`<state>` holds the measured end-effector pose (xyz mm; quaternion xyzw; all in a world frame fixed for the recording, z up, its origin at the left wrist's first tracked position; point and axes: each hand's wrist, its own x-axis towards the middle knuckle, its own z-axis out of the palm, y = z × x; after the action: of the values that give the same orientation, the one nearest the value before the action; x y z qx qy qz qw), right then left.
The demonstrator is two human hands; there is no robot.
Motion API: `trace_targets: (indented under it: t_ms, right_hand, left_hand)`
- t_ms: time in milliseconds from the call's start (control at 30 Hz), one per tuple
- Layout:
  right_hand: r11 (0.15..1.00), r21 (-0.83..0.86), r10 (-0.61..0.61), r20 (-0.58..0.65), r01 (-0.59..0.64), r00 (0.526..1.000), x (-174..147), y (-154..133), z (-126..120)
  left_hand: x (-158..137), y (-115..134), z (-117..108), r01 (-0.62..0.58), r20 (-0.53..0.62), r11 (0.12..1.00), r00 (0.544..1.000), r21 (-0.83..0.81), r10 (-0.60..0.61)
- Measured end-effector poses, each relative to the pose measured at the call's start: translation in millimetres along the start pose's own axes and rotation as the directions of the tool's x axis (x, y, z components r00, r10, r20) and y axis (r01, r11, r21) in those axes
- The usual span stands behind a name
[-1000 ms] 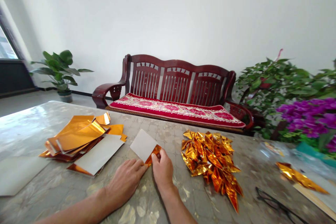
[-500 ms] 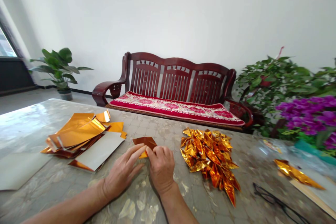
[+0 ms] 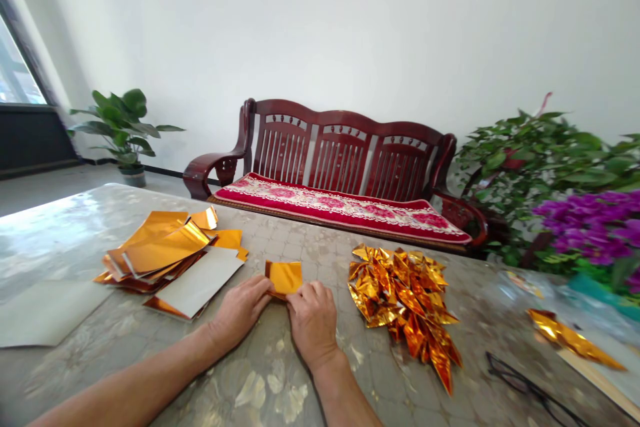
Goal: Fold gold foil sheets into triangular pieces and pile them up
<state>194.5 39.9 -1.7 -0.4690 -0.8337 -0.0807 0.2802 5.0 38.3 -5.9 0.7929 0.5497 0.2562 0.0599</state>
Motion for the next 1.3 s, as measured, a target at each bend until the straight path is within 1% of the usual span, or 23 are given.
trace_targets:
  t_ms: [133, 333, 600, 767, 900, 1033, 1300]
  right_hand:
    - [1.000, -0.006, 0.024, 0.049, -0.024, 0.999, 0.0, 2.1, 0.7]
    - [0.999, -0.024, 0.028, 0.062, -0.026, 0.998, -1.6, 0.5, 0.2]
    - [0.999, -0.040, -0.010, 0.085, 0.013, 0.996, -1.0, -1.4, 1.1]
    - [0.999, -0.041, -0.021, 0.078, 0.024, 0.997, -0.9, -1.0, 1.8]
    - [1.000, -0.026, -0.006, 0.087, 0.008, 0.996, -1.0, -1.9, 1.1]
    - [1.000, -0.018, 0.014, 0.101, -0.012, 0.995, -1.4, -2.3, 0.4]
    - [0.999, -0.014, 0.053, 0.124, -0.052, 0.991, -3.6, 2.1, 0.2]
  left_hand:
    - [-0.1, 2.1, -6.6, -0.021, 0.013, 0.989, 1.000, 0.149, 0.019]
    - [0.2, 2.4, -8.4, -0.032, 0.050, 0.967, 0.999, 0.253, 0.020]
    - [-0.3, 0.5, -5.6, -0.065, 0.082, 0.967, 0.996, 0.245, 0.047]
    - [-1.6, 4.9, -8.3, -0.088, 0.049, 0.967, 0.996, 0.240, 0.078]
    - [-1.3, 5.7, -8.2, -0.115, 0.052, 0.963, 0.993, 0.242, 0.106]
    - [-0.8, 4.1, -7.0, -0.108, 0.071, 0.956, 0.993, 0.273, 0.092]
    - [-1.5, 0.1, -2.7, -0.109, 0.076, 0.969, 0.993, 0.222, 0.094]
